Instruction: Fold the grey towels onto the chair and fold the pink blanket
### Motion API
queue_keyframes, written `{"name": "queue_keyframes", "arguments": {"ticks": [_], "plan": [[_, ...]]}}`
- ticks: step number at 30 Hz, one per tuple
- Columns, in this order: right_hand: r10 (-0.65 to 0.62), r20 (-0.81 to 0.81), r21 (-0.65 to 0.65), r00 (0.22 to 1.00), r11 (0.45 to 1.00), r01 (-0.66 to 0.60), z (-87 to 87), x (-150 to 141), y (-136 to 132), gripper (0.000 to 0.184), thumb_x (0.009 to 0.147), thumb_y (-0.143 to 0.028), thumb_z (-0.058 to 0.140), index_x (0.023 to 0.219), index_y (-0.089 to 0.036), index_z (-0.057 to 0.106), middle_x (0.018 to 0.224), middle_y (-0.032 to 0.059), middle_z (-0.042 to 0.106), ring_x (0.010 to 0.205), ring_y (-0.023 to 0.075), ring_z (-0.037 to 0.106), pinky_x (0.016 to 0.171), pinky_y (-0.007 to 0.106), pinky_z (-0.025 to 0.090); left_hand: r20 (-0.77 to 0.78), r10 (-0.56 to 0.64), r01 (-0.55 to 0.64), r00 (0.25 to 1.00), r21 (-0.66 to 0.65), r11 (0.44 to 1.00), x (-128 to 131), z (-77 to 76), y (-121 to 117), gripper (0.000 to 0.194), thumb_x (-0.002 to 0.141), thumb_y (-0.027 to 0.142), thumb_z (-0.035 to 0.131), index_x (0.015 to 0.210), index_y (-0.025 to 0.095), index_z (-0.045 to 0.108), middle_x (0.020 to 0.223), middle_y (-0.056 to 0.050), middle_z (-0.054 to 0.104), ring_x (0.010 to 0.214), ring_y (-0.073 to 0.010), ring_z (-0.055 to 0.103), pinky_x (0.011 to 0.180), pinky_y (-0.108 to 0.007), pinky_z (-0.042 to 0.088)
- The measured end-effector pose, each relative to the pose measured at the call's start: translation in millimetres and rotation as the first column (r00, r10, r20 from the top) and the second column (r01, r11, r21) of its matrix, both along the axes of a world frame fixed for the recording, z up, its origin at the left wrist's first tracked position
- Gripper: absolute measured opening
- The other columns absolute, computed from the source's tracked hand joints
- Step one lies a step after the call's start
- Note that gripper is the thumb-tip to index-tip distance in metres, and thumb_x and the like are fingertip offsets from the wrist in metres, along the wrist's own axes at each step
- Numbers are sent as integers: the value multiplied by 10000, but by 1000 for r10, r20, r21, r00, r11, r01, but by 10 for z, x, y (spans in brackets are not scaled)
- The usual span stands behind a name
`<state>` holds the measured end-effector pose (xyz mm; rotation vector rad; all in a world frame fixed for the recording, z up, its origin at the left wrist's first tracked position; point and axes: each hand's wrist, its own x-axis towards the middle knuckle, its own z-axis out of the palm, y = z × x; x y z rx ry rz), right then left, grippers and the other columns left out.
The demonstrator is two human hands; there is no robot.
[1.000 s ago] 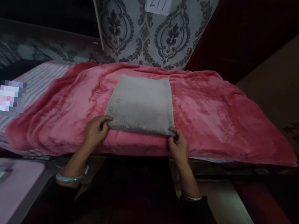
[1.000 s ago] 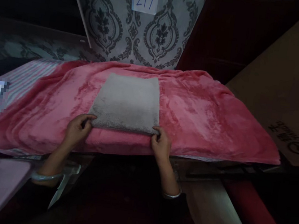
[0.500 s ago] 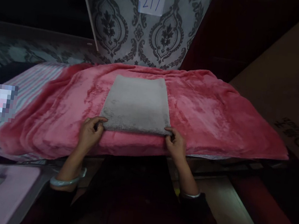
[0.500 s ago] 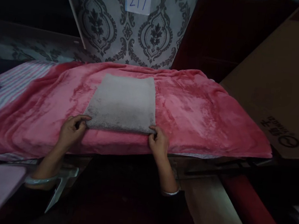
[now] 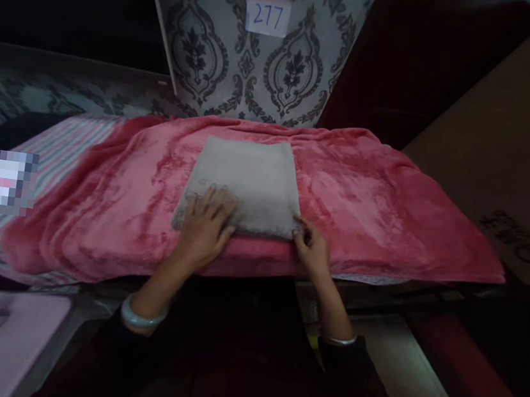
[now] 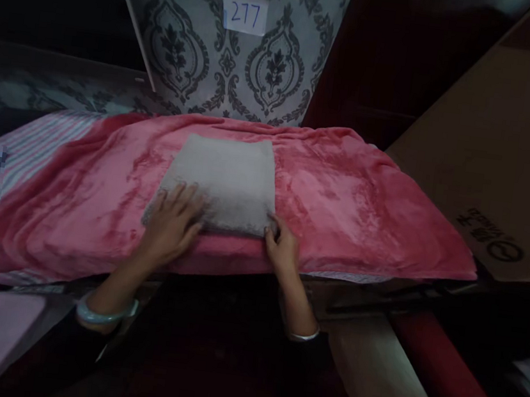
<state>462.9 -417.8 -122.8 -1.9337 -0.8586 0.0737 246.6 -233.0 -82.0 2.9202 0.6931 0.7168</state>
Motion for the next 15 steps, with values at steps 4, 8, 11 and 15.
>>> {"name": "queue_keyframes", "arguments": {"ticks": [4,8,11,15], "plan": [[-17,99,-95,995,995,26,-56,-46,-38,424,898,-373,476,1194,-185,715,693,14,618,592,187,523,600,314,449,-174,-55,55,983,-2,998,134,-175,-169,574,987,391,494,1543,253,471,1657,-103,376,1552,-369,273,1228,-678,211],[-44,322,-123,946,989,88,80,-67,-60,367,907,-283,452,1094,-188,753,980,124,709,944,279,627,862,428,519,-209,-67,62,976,-27,998,108,-164,-137,580,989,395,499,1547,240,465,1654,-108,378,1547,-376,288,1214,-676,257],[-27,456,-94,890,992,78,268,-110,99,403,969,-294,413,1171,-165,737,1191,174,683,1140,312,588,1020,494,469,-188,-76,67,979,-57,996,184,-22,-117,504,1022,360,413,1496,234,530,1602,-115,466,1513,-326,375,1219,-622,294],[191,504,-250,843,966,-69,382,-200,440,524,1016,-298,350,1489,-173,539,1563,144,491,1454,305,397,1190,530,315,-134,-40,39,990,-14,999,393,54,-149,532,1029,364,385,1525,205,489,1631,-150,412,1536,-318,333,1242,-636,221]]}}
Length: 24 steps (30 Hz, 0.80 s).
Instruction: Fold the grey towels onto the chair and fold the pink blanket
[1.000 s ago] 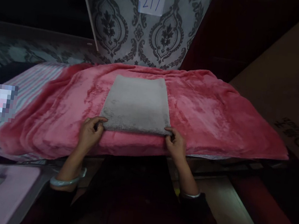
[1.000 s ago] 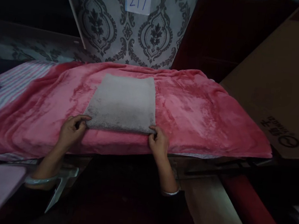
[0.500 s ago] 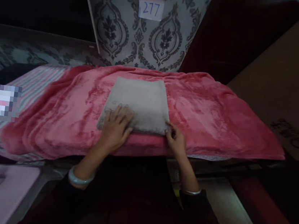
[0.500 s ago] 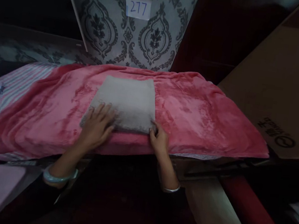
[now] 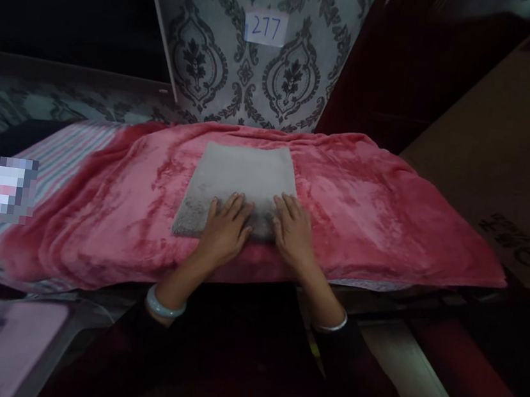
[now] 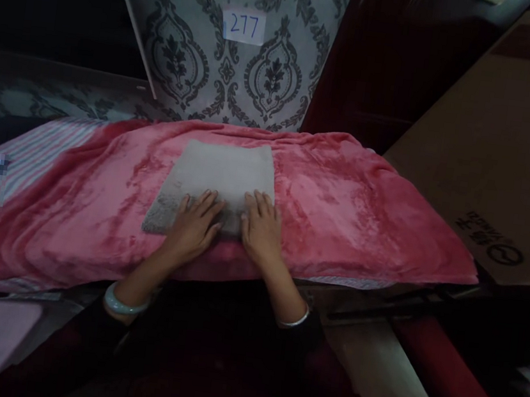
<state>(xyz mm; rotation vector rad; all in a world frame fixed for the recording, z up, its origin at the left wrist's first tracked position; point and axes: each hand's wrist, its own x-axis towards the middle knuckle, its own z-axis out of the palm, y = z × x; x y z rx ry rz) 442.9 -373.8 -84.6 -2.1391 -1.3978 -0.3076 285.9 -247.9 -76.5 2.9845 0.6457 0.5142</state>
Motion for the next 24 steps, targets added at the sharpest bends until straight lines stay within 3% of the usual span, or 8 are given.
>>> {"name": "queue_keyframes", "arguments": {"ticks": [3,5,9,24], "plan": [[39,-5,-218,999,975,-39,-93,-47,129,570,1028,-327,339,1574,-193,434,1651,103,379,1538,295,282,1232,552,226,-53,14,-13,999,14,1000,87,-102,-28,605,997,451,475,1549,204,462,1655,-186,352,1544,-380,295,1215,-684,225],[36,-12,-278,999,960,-38,-184,-63,130,574,1034,-335,331,1587,-210,415,1664,86,354,1547,277,275,1246,541,196,-76,3,-1,997,23,1000,92,-186,-36,619,987,473,500,1554,227,459,1655,-186,352,1539,-394,298,1206,-690,231],[17,-5,-265,1000,964,-18,-272,-78,86,571,1037,-325,323,1589,-214,416,1668,73,340,1553,256,272,1258,516,178,-69,-2,4,998,36,999,66,-246,-37,626,987,474,512,1564,240,445,1656,-186,351,1535,-401,300,1207,-691,222],[-4,17,-282,1000,959,9,-249,-128,92,555,1040,-302,334,1572,-197,448,1654,89,361,1539,266,311,1250,516,221,-35,4,-1,999,82,997,55,-279,-21,602,986,484,515,1543,257,479,1630,-186,398,1515,-395,349,1177,-686,292]]}}
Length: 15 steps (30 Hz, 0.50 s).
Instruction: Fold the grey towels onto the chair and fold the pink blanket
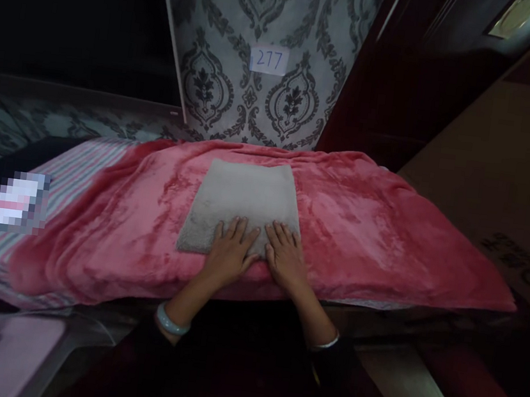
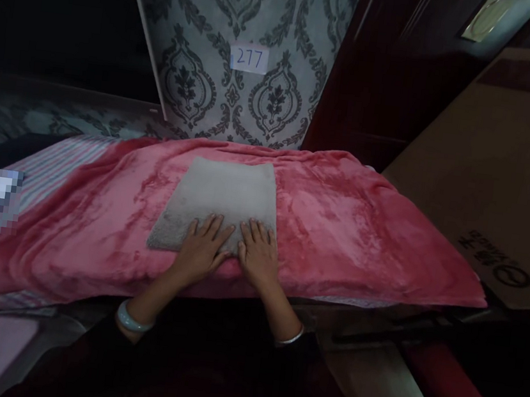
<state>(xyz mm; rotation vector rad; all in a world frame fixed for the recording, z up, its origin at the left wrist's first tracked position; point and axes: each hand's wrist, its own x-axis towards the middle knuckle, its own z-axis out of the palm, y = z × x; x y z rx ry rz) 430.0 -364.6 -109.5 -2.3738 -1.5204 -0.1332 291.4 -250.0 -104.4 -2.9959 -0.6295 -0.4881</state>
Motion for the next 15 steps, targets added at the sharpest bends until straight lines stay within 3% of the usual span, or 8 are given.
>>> {"name": "queue_keyframes", "arguments": {"ticks": [5,9,12,15], "plan": [[9,-17,3,1000,1000,-9,-22,-14,-81,553,1044,-297,321,1573,-194,446,1655,99,354,1541,266,309,1246,524,238,34,-6,5,999,40,999,-28,-6,-14,563,991,454,518,1509,236,522,1602,-184,444,1494,-373,397,1180,-640,325],[82,-64,-21,995,996,-83,69,95,-125,527,1050,-328,335,1536,-219,507,1618,103,424,1516,277,361,1221,533,299,130,-46,35,990,86,996,-113,-57,-37,483,994,355,515,1453,221,583,1537,-175,531,1450,-346,466,1166,-598,364],[172,-87,-13,981,985,-174,211,206,-14,512,1063,-335,314,1520,-254,529,1588,85,476,1510,264,374,1212,530,318,228,-133,102,964,144,984,-185,-123,-74,454,983,294,517,1425,241,607,1503,-145,576,1436,-326,485,1187,-605,329],[309,-95,-49,946,948,-315,323,308,244,520,1069,-338,323,1570,-280,449,1651,65,373,1552,246,286,1227,524,293,296,-147,95,944,182,979,-224,-212,-145,474,953,297,568,1424,260,613,1493,-123,590,1437,-345,475,1207,-623,281]]}}
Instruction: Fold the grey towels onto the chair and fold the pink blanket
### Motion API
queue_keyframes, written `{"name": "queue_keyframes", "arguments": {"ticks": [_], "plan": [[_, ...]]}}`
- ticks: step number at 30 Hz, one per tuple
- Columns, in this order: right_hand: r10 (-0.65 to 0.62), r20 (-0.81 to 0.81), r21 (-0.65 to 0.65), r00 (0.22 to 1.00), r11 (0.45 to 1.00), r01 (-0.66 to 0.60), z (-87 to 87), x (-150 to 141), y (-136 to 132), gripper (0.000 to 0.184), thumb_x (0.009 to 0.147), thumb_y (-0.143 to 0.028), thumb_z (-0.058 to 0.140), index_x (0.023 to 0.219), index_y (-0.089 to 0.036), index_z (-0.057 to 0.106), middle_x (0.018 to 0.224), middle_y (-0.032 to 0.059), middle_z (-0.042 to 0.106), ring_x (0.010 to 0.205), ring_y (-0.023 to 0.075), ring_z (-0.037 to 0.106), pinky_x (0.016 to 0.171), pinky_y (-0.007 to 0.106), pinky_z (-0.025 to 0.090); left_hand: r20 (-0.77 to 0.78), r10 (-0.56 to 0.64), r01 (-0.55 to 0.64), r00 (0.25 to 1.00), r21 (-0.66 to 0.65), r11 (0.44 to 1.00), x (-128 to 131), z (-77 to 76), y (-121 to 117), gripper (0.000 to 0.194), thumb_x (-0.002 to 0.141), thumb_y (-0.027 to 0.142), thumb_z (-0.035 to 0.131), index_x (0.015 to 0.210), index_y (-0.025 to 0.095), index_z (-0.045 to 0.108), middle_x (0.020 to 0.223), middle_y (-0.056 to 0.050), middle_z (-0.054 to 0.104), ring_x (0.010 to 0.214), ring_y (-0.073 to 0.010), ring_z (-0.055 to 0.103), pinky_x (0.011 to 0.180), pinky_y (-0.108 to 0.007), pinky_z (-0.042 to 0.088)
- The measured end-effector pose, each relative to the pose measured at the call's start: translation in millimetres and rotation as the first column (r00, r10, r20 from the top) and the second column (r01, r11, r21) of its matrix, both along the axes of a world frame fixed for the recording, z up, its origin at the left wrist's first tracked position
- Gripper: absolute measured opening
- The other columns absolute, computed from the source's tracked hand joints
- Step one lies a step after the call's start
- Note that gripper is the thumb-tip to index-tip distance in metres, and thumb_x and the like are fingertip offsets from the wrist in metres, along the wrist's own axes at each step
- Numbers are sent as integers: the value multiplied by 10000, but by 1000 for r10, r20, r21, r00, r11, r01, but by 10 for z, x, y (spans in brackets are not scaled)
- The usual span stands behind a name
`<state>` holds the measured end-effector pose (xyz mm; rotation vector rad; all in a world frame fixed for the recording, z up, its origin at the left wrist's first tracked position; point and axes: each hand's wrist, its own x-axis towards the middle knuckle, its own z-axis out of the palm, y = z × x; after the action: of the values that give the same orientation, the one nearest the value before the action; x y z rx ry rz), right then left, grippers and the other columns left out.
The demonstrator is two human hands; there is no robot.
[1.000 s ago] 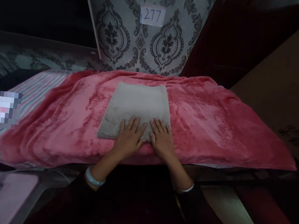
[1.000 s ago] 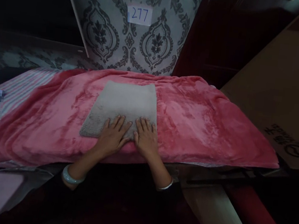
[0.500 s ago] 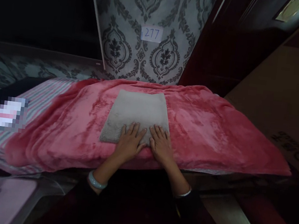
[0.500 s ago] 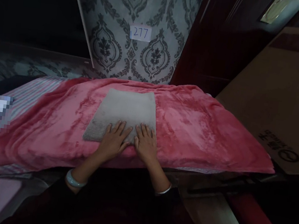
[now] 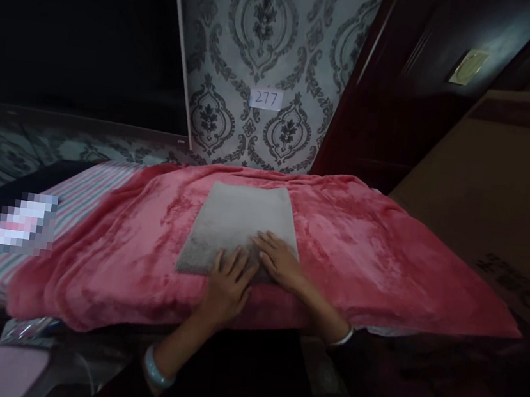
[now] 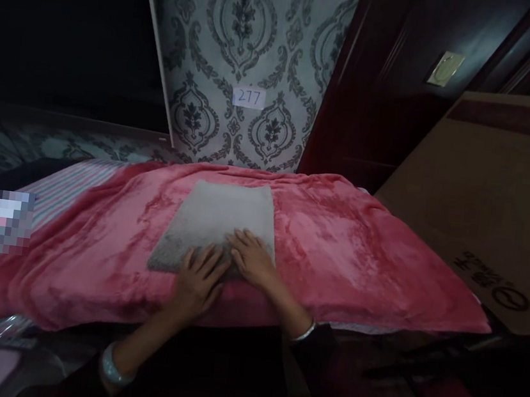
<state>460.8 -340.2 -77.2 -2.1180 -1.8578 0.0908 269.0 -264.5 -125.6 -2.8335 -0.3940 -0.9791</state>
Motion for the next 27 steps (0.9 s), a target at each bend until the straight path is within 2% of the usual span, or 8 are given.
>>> {"name": "queue_keyframes", "arguments": {"ticks": [4,8,11,19,23,27], "plan": [[196,44,-116,980,975,-189,27,177,401,513,1074,-389,361,1582,-341,412,1694,20,279,1585,254,176,1252,564,199,25,63,-62,998,-13,998,3,-104,-87,495,921,354,635,1414,303,626,1533,-96,555,1432,-367,472,1190,-597,321],[242,95,-125,966,965,-230,8,425,718,545,1072,-482,365,1603,-358,360,1711,15,235,1590,288,136,1246,616,148,85,55,-53,995,-29,998,22,-156,-96,463,895,344,659,1358,327,665,1501,-74,590,1420,-340,491,1205,-564,318],[218,128,-96,967,974,-207,17,629,942,572,1058,-532,383,1607,-377,341,1710,32,246,1581,321,159,1223,659,169,119,45,-42,992,-33,999,27,-173,-87,446,883,332,661,1328,317,681,1489,-61,603,1412,-334,501,1216,-554,299],[38,96,-126,995,992,-26,46,1161,1506,581,1062,-539,360,1612,-354,344,1714,55,228,1571,345,190,1213,680,171,135,41,-35,990,-49,998,25,-180,-99,405,878,332,663,1280,308,699,1492,-45,602,1450,-308,457,1266,-515,202],[-36,53,-143,998,989,43,51,1310,1636,566,1076,-500,320,1616,-332,340,1714,57,229,1580,332,162,1224,665,159,151,39,-31,988,-50,998,35,-218,-97,418,871,345,672,1287,311,697,1493,-46,601,1450,-309,456,1268,-514,191],[-78,43,-201,996,976,85,142,1273,1659,561,1084,-472,300,1619,-309,338,1714,61,221,1584,329,149,1232,658,134,142,46,-39,989,-53,998,30,-227,-120,434,877,342,671,1309,313,685,1506,-41,589,1442,-317,460,1252,-533,213]]}}
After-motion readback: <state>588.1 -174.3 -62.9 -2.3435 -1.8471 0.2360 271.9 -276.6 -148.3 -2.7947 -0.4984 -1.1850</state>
